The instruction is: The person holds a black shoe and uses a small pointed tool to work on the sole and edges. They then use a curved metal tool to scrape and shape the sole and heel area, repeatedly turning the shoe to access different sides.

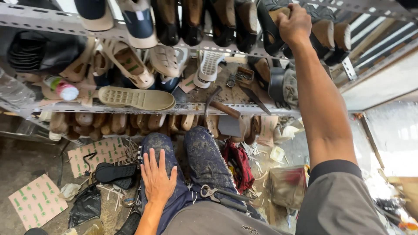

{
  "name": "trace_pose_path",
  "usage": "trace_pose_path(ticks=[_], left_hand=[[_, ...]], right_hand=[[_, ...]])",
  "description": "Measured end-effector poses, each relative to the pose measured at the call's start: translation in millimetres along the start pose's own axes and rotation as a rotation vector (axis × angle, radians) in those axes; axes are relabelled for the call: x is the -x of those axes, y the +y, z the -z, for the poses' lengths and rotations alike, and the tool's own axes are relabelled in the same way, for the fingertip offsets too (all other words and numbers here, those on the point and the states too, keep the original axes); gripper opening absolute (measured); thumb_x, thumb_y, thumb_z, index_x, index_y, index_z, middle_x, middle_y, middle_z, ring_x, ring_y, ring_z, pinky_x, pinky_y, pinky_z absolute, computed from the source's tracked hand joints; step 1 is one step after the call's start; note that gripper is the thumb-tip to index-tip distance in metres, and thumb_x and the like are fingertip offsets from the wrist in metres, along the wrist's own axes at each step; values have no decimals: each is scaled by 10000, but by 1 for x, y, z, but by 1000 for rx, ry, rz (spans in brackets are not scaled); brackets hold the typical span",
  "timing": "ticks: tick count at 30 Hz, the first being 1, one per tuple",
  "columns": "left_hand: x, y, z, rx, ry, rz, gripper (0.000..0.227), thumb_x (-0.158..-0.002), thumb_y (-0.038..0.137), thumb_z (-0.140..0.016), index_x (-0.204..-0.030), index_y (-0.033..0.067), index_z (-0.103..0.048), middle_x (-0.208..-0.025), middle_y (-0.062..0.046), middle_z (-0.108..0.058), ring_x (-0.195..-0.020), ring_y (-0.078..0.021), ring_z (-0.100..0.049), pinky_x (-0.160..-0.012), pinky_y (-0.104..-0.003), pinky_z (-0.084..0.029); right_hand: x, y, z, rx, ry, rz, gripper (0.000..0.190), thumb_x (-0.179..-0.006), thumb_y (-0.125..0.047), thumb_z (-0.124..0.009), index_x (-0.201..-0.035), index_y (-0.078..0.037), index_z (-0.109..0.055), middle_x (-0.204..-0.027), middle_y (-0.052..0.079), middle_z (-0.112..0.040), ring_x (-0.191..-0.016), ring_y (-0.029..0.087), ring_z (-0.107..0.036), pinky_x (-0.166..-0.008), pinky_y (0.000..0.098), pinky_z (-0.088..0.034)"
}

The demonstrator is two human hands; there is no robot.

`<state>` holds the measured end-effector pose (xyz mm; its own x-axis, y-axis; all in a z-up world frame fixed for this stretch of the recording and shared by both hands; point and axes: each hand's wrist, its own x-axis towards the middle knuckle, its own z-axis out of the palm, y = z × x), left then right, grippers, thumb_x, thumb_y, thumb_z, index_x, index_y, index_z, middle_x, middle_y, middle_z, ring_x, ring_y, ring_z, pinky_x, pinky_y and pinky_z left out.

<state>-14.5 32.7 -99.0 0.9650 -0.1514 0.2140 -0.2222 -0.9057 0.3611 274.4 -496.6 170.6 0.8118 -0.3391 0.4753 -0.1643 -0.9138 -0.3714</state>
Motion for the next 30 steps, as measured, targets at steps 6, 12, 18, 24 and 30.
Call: trace_pose_path(ticks=[6, 12, 18, 24, 30], left_hand=[[-2, -10, 6, 84, 13, 54, 754, -908, 416, -603, -1587, 167, -388, -1694, -166, -280, -1568, -389, -233, -1222, -581, -253], [-18, -9, 4, 169, 8, 49, 715, -907, 386, -619, -1559, 162, -433, -1671, -174, -321, -1561, -390, -257, -1199, -598, -286], [-20, -4, 2, 182, 17, 4, 688, -914, 366, -632, -1542, 150, -455, -1653, -185, -344, -1545, -409, -277, -1172, -630, -323], [-15, 2, 6, 176, 26, 18, 688, -915, 364, -634, -1543, 143, -462, -1655, -190, -348, -1543, -411, -287, -1193, -616, -304], [-57, 58, 70, 637, 119, -47, 725, -948, 371, -695, -1551, 44, -462, -1603, -239, -379, -1489, -423, -352, -1211, -563, -281]], right_hand=[[-14, -12, -36, 360, 37, -81, 313, -1013, -322, -734, -1240, -115, -667, -1000, 184, -768, -940, 385, -726, -836, 472, -578], [8, -56, -25, 209, 257, 314, 293, -1140, -308, -585, -1225, -31, -629, -1065, 187, -679, -887, 303, -666, -700, 405, -566], [25, -57, -40, 23, -150, 86, 457, -1094, -445, -694, -1221, -20, -585, -1013, 240, -671, -903, 429, -646, -713, 549, -503], [143, -84, 27, -1329, 84, -629, 545, -843, -75, -720, -1320, 102, -523, -1105, 188, -697, -937, 250, -751, -802, 380, -669], [326, -81, 25, -1837, -87, -890, 588, -956, -491, -499, -1321, -67, -682, -1344, 236, -669, -1186, 355, -702, -1081, 513, -557]])
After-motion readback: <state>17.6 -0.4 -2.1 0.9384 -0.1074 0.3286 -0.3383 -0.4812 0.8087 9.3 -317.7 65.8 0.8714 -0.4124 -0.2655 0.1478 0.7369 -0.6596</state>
